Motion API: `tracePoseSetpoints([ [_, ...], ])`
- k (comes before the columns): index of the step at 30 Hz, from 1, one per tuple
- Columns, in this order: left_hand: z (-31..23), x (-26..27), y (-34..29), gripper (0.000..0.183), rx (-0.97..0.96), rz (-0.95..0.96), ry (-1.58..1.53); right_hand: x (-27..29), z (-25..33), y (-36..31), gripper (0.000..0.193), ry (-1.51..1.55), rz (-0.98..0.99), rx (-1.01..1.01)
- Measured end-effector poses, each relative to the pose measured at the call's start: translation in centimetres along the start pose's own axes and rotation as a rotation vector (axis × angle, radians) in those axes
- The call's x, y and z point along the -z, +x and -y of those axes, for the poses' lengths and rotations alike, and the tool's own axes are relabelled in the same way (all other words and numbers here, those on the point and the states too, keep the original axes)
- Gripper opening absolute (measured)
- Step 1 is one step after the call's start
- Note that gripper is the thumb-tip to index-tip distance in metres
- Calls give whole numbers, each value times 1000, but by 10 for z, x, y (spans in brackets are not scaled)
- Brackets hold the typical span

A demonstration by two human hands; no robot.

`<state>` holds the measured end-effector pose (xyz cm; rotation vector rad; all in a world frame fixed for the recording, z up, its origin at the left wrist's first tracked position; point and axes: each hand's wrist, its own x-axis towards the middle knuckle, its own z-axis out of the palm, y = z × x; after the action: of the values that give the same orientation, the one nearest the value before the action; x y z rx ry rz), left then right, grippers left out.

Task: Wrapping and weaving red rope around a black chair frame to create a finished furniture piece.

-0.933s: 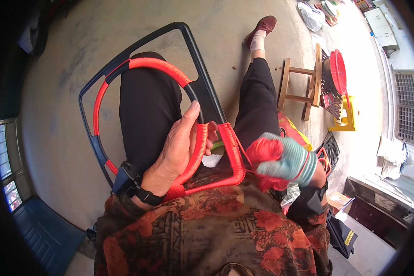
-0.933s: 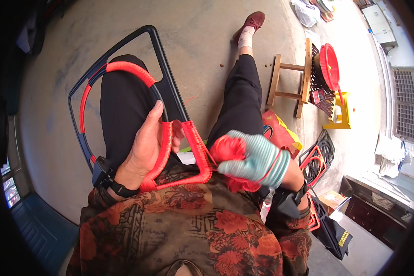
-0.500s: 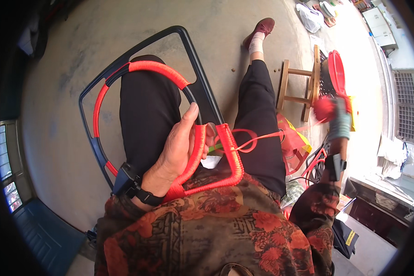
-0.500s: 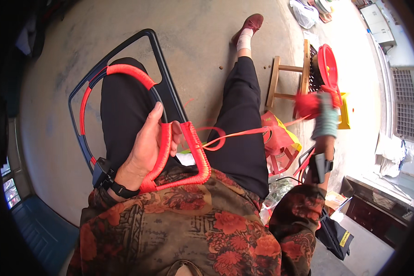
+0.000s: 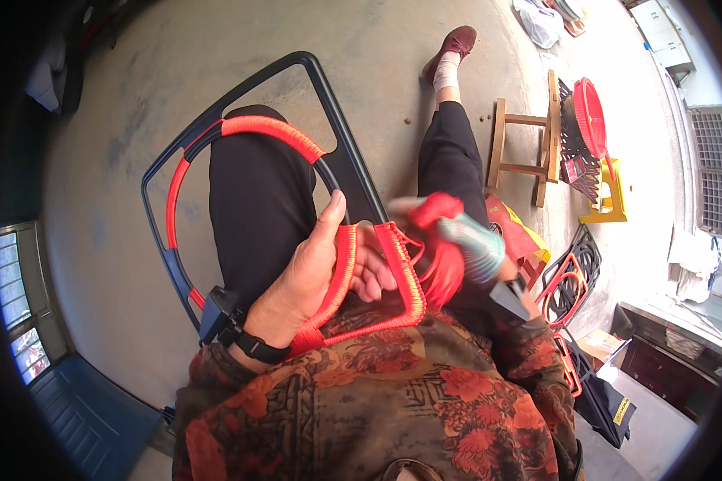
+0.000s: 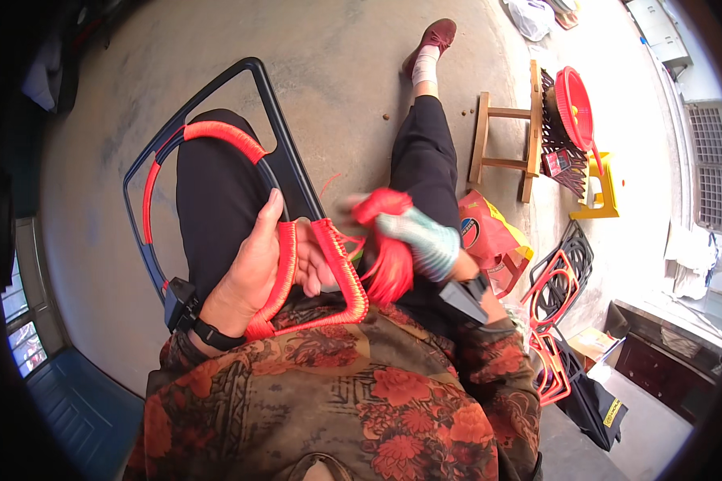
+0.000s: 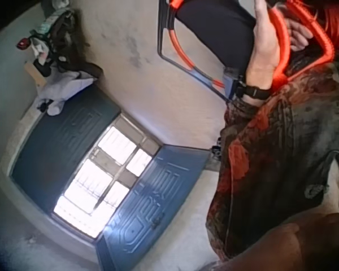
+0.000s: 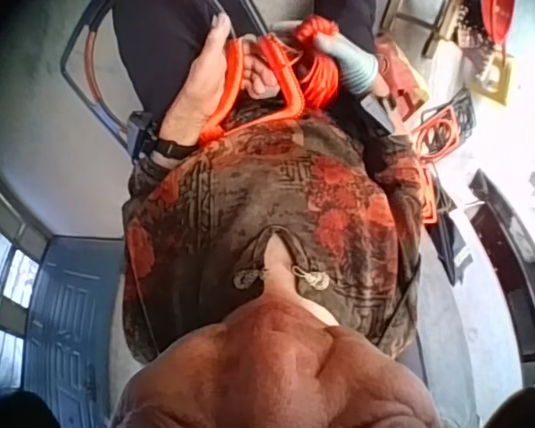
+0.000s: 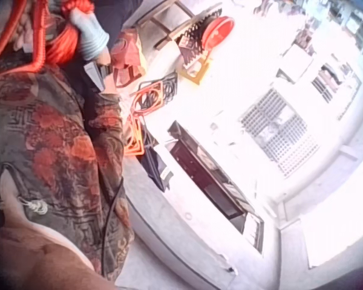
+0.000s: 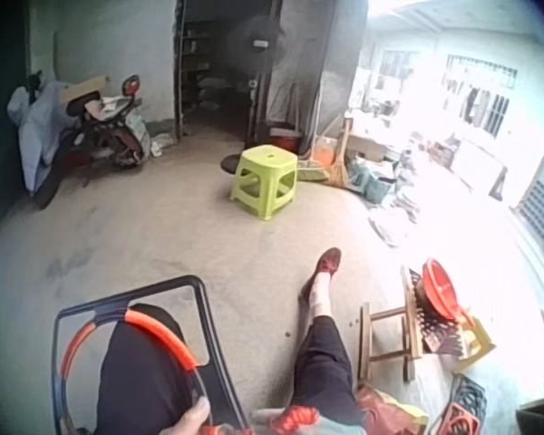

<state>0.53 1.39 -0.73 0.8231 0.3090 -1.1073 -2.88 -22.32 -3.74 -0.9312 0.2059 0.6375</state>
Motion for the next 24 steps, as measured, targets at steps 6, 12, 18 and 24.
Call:
tracePoseSetpoints([
  [6,1,-1,8,50,-264,-133,-234,50,11,16,31,-373,501,102],
  [12,4,3,5,34,-287,-155,-183,-11,48,21,34,432,5,347],
  [18,1,0,4,17,-337,-120,-172,7,49,25,28,641,227,365],
  [24,3,-2,1,9,-365,-96,-110,25,35,11,16,455,-52,379],
])
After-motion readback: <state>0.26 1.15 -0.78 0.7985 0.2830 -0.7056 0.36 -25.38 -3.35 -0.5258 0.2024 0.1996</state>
